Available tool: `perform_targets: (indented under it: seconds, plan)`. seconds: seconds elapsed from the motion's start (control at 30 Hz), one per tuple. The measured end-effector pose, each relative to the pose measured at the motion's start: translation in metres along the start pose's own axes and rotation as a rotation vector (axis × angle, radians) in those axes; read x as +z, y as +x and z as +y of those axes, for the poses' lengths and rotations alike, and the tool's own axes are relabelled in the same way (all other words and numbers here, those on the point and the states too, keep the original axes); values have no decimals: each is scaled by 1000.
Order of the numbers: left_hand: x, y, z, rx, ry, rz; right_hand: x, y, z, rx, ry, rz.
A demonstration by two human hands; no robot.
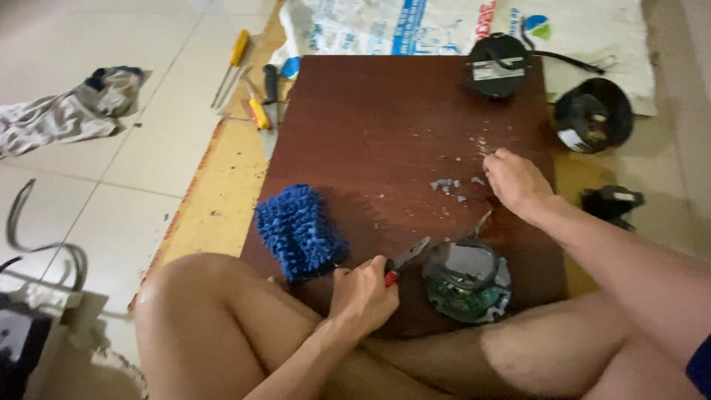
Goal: The person sits on the floor and uses a screwdriver to scrape and clean the internal components of a disassembled electronic device. They then switch to using pliers to manipulate and remove parts from the device's interior.
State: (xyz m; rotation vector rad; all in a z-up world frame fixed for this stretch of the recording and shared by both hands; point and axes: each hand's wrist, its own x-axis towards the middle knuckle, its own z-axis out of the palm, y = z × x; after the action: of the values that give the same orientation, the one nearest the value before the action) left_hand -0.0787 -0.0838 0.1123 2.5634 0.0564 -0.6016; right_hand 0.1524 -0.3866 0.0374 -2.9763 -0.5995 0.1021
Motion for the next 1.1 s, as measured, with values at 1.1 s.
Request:
perform_targets:
  seconds: [1.1]
  plan:
    - [0,-4,4,-23,134,66,-63,-140,57,485,-171,-296]
